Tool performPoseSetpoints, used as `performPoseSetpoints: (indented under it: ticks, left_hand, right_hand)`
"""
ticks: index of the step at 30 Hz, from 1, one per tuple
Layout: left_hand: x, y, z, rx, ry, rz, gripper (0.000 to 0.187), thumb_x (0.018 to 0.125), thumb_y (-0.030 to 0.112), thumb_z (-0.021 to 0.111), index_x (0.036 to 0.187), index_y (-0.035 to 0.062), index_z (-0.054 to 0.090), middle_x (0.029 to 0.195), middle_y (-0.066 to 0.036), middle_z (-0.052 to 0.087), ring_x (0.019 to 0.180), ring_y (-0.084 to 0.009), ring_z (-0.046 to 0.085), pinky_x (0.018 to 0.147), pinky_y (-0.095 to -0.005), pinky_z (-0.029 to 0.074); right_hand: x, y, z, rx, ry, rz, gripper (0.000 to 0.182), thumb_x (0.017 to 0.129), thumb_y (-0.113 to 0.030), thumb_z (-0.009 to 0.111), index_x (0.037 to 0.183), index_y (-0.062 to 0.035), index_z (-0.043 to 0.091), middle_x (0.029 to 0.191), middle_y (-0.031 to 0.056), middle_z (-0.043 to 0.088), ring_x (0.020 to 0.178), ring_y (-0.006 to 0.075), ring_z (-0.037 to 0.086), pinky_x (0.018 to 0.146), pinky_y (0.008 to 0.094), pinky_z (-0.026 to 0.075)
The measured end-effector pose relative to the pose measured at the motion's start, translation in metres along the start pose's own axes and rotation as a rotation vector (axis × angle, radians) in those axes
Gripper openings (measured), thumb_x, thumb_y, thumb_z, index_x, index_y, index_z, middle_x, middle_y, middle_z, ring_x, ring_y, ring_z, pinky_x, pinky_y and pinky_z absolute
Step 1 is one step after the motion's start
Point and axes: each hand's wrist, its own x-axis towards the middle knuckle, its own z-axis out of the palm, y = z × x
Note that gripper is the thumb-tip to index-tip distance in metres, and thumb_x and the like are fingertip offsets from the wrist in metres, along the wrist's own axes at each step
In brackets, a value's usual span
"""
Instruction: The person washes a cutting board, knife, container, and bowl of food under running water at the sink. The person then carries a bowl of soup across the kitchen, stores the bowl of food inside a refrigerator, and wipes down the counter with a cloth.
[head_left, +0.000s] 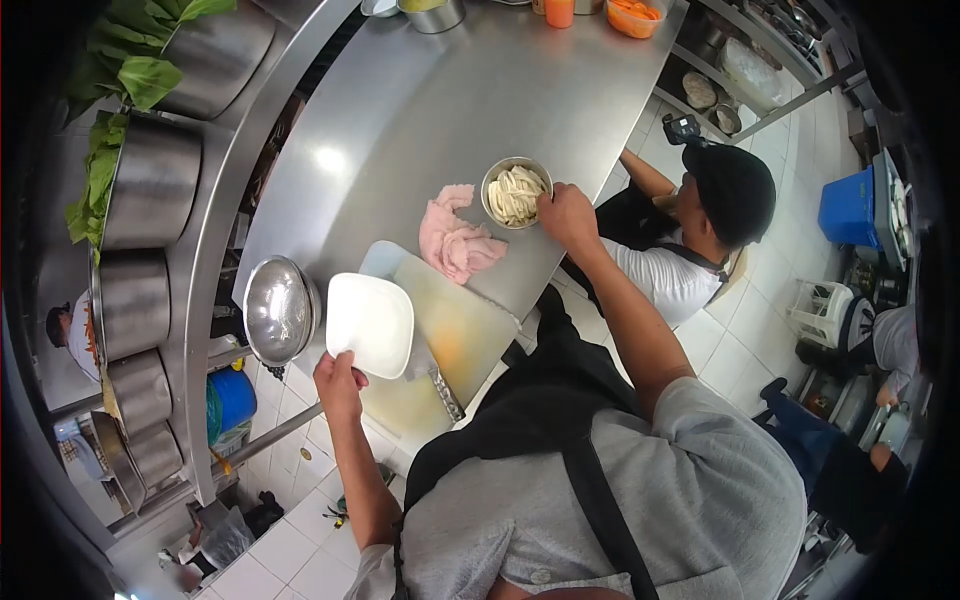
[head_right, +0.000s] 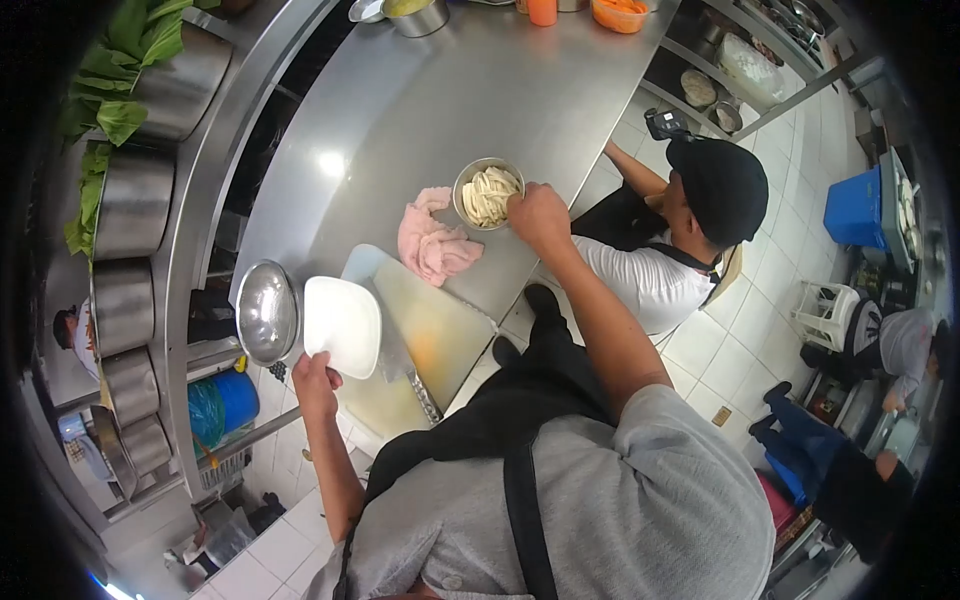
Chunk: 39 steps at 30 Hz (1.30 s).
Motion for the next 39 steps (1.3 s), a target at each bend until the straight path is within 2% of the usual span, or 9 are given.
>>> performPoseSetpoints:
  ticks: [6,8,12,17,20,29,34,37,39]
  left_hand:
    - [-0.016,-0.024,-0.012,0.037,-0.08,0.112,0.02,0.093,0.012,0.058,0.103,-0.0004,0.069,0.075,-0.003,0.066,0.048,-0.0082,0.05,0.044,-0.0237,0.039]
    - [-0.008,-0.033,-0.01,0.049,-0.108,0.135,0.021,0.092,0.011,0.057,0.105,-0.0006,0.07,0.077,-0.003,0.067,0.05,-0.0077,0.05,0.044,-0.0235,0.039]
    - [-0.016,-0.021,0.007,0.124,-0.283,0.211,0.021,0.092,0.009,0.055,0.104,-0.0028,0.069,0.078,-0.004,0.067,0.049,-0.0076,0.049,0.044,-0.0238,0.039]
    - [-0.045,-0.007,0.052,0.196,-0.5,0.277,0.022,0.092,0.008,0.053,0.104,-0.0021,0.068,0.073,-0.004,0.064,0.047,-0.0069,0.048,0.042,-0.0239,0.037]
    - [-0.076,0.001,0.086,0.255,-0.641,0.283,0.024,0.093,0.006,0.052,0.107,-0.0024,0.069,0.074,-0.004,0.065,0.046,-0.0065,0.048,0.042,-0.0234,0.037]
    - [-0.273,0.013,0.227,0.356,-1.035,0.398,0.02,0.094,0.006,0.054,0.106,-0.0034,0.067,0.071,-0.003,0.063,0.046,-0.0069,0.05,0.042,-0.024,0.039]
    - [-0.422,0.01,0.319,0.457,-1.227,0.483,0.017,0.089,0.01,0.056,0.092,-0.0022,0.067,0.063,-0.001,0.058,0.049,-0.0076,0.052,0.044,-0.0274,0.04]
    - [-0.476,-0.007,0.371,0.581,-1.284,0.627,0.022,0.092,0.011,0.055,0.103,-0.0032,0.069,0.07,-0.002,0.063,0.049,-0.007,0.052,0.045,-0.0254,0.04]
    - [-0.507,-0.017,0.389,0.519,-1.325,0.582,0.024,0.093,0.01,0.053,0.106,-0.0009,0.07,0.068,0.0,0.06,0.051,-0.0054,0.053,0.047,-0.0251,0.044]
  right_hand:
    - [-0.059,0.027,-0.008,-0.008,0.041,-0.057,0.035,0.088,-0.027,0.055,0.088,0.0056,0.069,0.09,0.0311,0.069,0.084,0.0474,0.069,0.08,0.0546,0.056]
    - [-0.099,0.044,-0.012,0.054,0.045,0.038,0.031,0.085,-0.024,0.059,0.078,0.0049,0.068,0.084,0.0312,0.067,0.081,0.0494,0.066,0.08,0.0552,0.054]
    - [-0.202,0.066,-0.049,0.008,0.003,0.024,0.028,0.08,-0.024,0.062,0.076,0.0027,0.068,0.082,0.03,0.066,0.079,0.0475,0.066,0.077,0.0554,0.053]
    - [-0.318,0.102,-0.095,0.01,-0.104,0.235,0.03,0.08,-0.026,0.06,0.08,0.002,0.07,0.083,0.0285,0.068,0.083,0.0459,0.067,0.079,0.0538,0.054]
    - [-0.372,0.152,-0.102,-0.022,-0.039,0.227,0.03,0.08,-0.027,0.06,0.081,0.002,0.07,0.085,0.0281,0.068,0.085,0.0456,0.067,0.082,0.0534,0.054]
    - [-0.51,0.283,-0.185,0.071,0.025,0.47,0.03,0.081,-0.026,0.058,0.08,0.0024,0.069,0.088,0.028,0.068,0.086,0.046,0.066,0.081,0.0537,0.052]
    - [-0.608,0.382,-0.226,0.162,0.119,0.661,0.027,0.082,-0.024,0.061,0.078,0.0018,0.067,0.086,0.026,0.067,0.084,0.0464,0.064,0.078,0.0549,0.052]
    - [-0.668,0.425,-0.257,0.088,0.301,0.672,0.029,0.083,-0.023,0.061,0.079,0.0048,0.065,0.086,0.0285,0.065,0.085,0.0471,0.063,0.077,0.0544,0.051]
    - [-0.702,0.46,-0.267,0.101,0.335,0.762,0.028,0.083,-0.022,0.062,0.078,0.0058,0.064,0.084,0.03,0.063,0.084,0.0474,0.063,0.074,0.0544,0.05]
